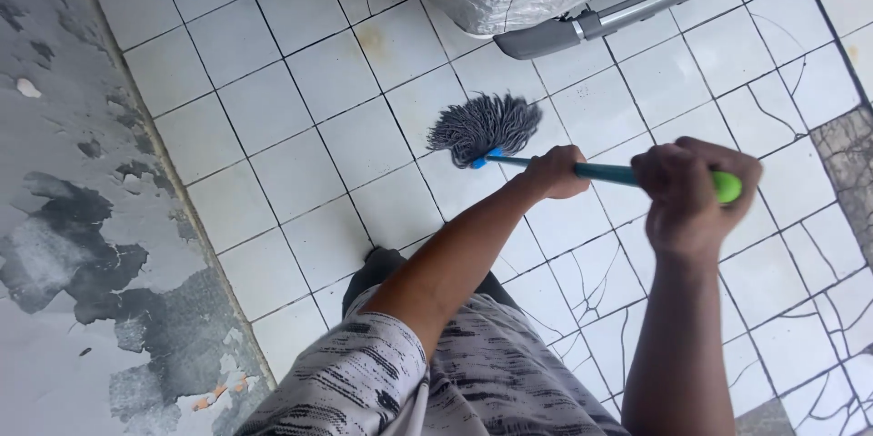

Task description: Mopping a tiled floor area next to a covered car and wringing the mop into a bucket.

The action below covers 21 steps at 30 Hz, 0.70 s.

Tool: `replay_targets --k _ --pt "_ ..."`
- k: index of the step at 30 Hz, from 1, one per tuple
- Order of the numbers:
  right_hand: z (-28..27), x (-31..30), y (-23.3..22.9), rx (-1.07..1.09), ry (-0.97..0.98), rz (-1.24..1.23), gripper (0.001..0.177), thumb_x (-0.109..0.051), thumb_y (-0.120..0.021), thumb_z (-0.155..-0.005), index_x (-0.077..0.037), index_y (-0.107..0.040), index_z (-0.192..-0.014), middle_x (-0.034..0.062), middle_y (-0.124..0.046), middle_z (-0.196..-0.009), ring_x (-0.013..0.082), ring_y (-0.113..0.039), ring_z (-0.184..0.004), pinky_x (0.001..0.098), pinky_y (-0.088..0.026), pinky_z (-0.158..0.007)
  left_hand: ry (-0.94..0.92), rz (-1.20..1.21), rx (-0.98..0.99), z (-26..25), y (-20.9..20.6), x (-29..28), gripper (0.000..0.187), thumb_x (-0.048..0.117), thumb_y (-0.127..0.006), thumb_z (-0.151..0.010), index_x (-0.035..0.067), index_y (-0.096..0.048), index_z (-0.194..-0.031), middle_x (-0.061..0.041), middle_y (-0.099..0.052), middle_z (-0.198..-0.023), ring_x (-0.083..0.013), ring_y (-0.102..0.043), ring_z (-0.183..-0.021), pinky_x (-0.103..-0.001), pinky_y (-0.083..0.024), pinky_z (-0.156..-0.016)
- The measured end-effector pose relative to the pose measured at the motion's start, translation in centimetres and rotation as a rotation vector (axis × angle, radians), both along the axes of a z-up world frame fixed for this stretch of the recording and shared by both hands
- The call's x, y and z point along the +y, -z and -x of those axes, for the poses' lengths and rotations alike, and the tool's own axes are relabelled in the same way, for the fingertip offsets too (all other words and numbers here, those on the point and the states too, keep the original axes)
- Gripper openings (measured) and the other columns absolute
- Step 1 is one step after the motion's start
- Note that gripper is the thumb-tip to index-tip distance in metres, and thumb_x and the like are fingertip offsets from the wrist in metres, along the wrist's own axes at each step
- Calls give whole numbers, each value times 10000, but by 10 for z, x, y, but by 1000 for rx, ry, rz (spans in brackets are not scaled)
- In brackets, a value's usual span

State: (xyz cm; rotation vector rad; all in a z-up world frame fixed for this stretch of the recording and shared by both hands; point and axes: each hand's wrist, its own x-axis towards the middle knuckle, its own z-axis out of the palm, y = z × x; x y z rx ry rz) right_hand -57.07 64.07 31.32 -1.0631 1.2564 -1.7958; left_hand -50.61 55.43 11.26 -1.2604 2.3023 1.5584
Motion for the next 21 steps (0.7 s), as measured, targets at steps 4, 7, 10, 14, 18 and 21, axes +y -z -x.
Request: replay_targets --k 4,7,10,14,18,21 --pt "14 25 14 -3 -35 29 347 -7 -510 -1027 6 -416 -694 48 -407 -555 135 -429 -445 311 -428 -518 -18 5 -37 -16 9 13 226 266 -603 -868 99 -756 -857 -134 -782 -947 -330 -767 -943 -549 -539 -930" --pt "-6 32 17 -48 -75 87 495 -2 -498 -1060 -57 -342 -593 43 -337 -521 161 -392 -414 332 -427 -517 -88 25 -149 -45 14 27 263 318 -669 -834 93 -713 -962 -163 -758 -1008 -359 -720 -1032 -565 -502 -982" --pt "-36 35 38 -107 -156 114 494 -16 -484 -1031 -73 -320 -568 29 -305 -500 161 -366 -393 336 -426 -500 -194 -8 -208 -102 12 39 324 350 -681 -850 91 -680 -1044 -164 -759 -1036 -381 -698 -1073 -663 -386 -1052" --pt "-99 37 68 -217 -366 92 399 -25 -478 -1017 -77 -351 -643 14 -304 -523 157 -386 -429 364 -447 -567 -436 50 -183 -193 47 73 336 291 -709 -796 64 -701 -1043 -186 -732 -1087 -407 -676 -1094 -637 -452 -990" --pt "-189 45 99 -271 -765 226 234 -73 -464 -1079 -27 -527 -858 50 -400 -567 165 -451 -506 400 -477 -673 -710 48 -227 -304 84 117 329 301 -687 -800 72 -726 -1033 -175 -754 -1060 -376 -726 -1033 -568 -556 -913" --pt "-267 59 103 -342 -938 140 140 -27 -503 -1036 -25 -509 -896 42 -410 -626 140 -404 -548 400 -447 -683 -966 61 -271 -385 86 158 293 292 -692 -780 120 -760 -1007 -140 -752 -1064 -376 -694 -1045 -557 -539 -896"
